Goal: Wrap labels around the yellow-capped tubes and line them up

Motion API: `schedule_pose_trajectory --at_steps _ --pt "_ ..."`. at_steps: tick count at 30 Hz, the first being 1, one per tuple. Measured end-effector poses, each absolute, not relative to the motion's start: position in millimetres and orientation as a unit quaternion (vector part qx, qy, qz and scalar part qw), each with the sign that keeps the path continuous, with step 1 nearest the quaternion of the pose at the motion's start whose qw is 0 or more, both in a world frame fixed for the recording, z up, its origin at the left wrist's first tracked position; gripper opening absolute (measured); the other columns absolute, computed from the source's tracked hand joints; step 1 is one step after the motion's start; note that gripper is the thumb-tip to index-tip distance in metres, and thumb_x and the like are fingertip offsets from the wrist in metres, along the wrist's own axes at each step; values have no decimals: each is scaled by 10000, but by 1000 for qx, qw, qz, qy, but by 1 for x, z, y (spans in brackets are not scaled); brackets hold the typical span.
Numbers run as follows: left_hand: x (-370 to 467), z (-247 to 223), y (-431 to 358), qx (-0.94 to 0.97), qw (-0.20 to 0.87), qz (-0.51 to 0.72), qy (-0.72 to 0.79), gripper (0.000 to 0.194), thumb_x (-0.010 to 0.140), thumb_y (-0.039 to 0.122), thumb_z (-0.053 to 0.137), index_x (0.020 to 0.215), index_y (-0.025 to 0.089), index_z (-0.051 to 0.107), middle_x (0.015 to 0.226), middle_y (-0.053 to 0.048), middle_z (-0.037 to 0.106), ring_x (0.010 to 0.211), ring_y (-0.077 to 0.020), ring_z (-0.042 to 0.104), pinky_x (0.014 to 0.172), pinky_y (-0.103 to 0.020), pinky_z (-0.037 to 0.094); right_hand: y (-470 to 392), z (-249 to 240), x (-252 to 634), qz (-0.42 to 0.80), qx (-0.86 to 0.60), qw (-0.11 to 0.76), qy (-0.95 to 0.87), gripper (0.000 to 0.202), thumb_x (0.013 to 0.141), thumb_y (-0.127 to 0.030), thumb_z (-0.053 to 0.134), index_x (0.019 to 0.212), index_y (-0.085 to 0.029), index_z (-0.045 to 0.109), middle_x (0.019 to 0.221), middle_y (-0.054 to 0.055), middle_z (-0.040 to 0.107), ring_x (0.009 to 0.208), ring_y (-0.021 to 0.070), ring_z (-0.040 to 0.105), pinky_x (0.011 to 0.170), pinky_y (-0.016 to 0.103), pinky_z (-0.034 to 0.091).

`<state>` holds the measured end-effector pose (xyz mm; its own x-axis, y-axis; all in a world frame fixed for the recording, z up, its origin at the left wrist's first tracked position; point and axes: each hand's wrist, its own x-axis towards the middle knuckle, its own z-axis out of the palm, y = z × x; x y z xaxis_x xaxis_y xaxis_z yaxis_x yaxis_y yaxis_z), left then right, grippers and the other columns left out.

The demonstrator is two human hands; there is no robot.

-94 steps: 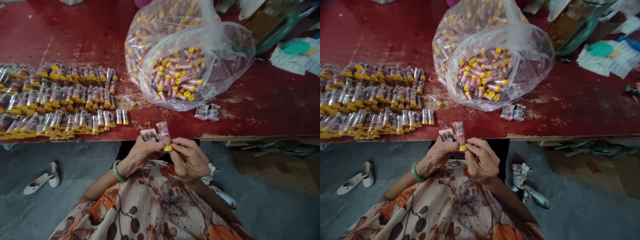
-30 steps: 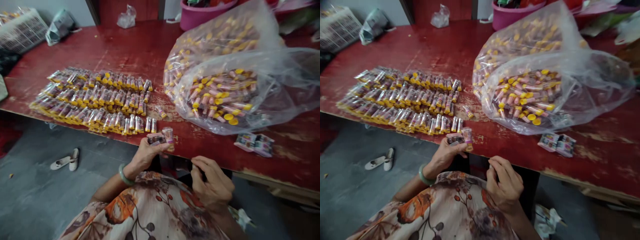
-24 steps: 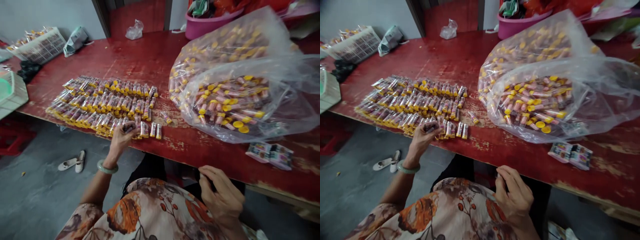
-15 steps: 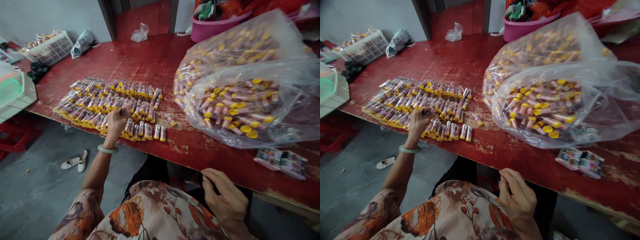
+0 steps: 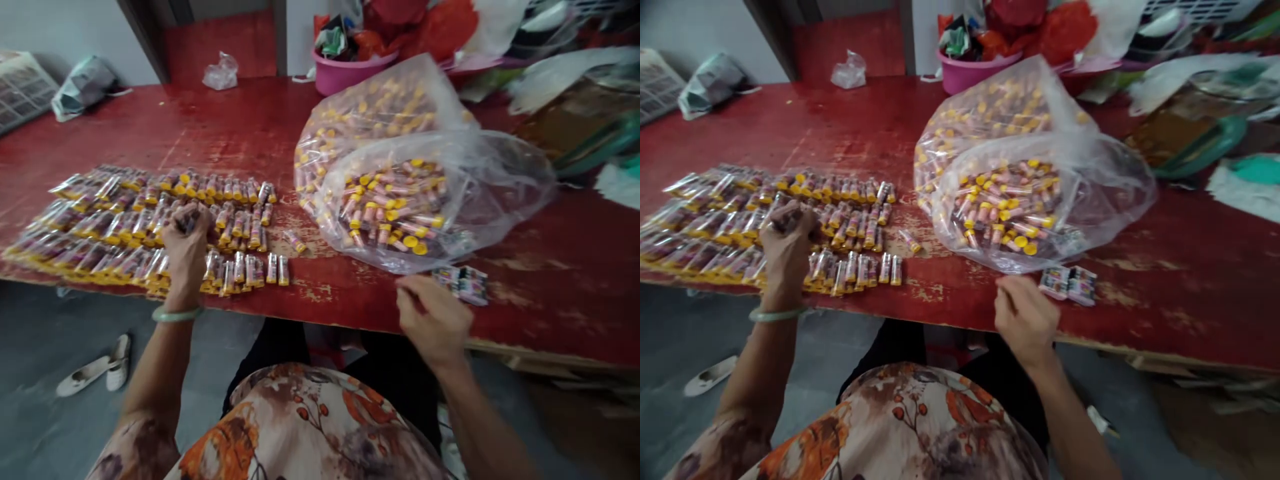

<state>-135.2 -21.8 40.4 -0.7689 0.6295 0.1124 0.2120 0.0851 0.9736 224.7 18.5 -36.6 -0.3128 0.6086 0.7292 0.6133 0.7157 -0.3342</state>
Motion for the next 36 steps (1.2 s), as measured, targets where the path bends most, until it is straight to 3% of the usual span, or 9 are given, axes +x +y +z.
schedule_pose_trajectory --at_steps 4,9,14,17,20,23,25,31,36 --pt "-75 25 -43 187 470 653 564 292 587 242 819 750 183 585 655 22 611 522 -105 550 473 -214 444 102 -33 244 -60 -473 328 -815 181 811 -105 505 867 -153 670 896 98 687 875 223 649 749 332 504" --pt "-15 -4 -51 108 619 601 495 262 634 276 796 801 119 668 691 -31 660 589 -122 617 537 -222 524 136 -40 254 -59 -473 152 -866 257 751 -101 536 940 -173 695 966 93 644 881 214 601 680 295 407" --pt "-1 -11 -53 134 639 591 474 296 658 320 830 813 126 670 756 -31 681 584 -108 618 564 -229 537 128 -44 251 -72 -490 169 -852 215 855 -198 487 931 -135 678 982 150 641 789 224 603 613 311 393" --pt "1 -13 -53 146 639 585 477 326 633 332 853 790 130 652 687 -17 661 532 -99 600 506 -205 501 110 -34 248 -76 -526 330 -780 224 863 -230 488 819 -143 690 830 142 670 749 222 621 632 326 435" --pt "8 -16 -52 140 627 591 488 358 585 323 879 762 129 636 674 -10 658 500 -94 587 473 -201 486 68 -18 236 97 -524 491 -689 170 840 -274 570 761 -196 700 668 64 661 647 188 617 601 308 464" --pt "18 -17 -52 138 630 581 497 379 563 321 889 757 131 625 677 0 654 495 -94 582 453 -202 473 21 -7 209 428 -470 397 -662 130 776 -329 670 815 -216 720 609 -6 649 519 148 584 480 264 440" --pt "24 -18 -53 147 636 573 496 380 567 326 887 759 134 621 661 10 642 500 -91 575 459 -201 467 0 -5 190 545 -442 313 -640 212 724 -337 705 875 -190 726 533 -33 600 433 118 525 411 235 384" --pt "31 -18 -62 187 654 555 479 354 608 380 863 772 140 662 686 11 629 520 -82 550 479 -206 467 -4 -5 176 602 -433 304 -598 134 714 -284 654 643 -174 681 504 -27 611 405 111 546 401 211 400" --pt "17 -21 -60 238 642 526 504 345 634 435 834 691 144 658 616 20 578 466 -74 486 394 -199 394 21 0 182 605 -388 239 -653 102 657 -239 654 592 -165 680 481 -28 595 428 106 531 424 206 391"
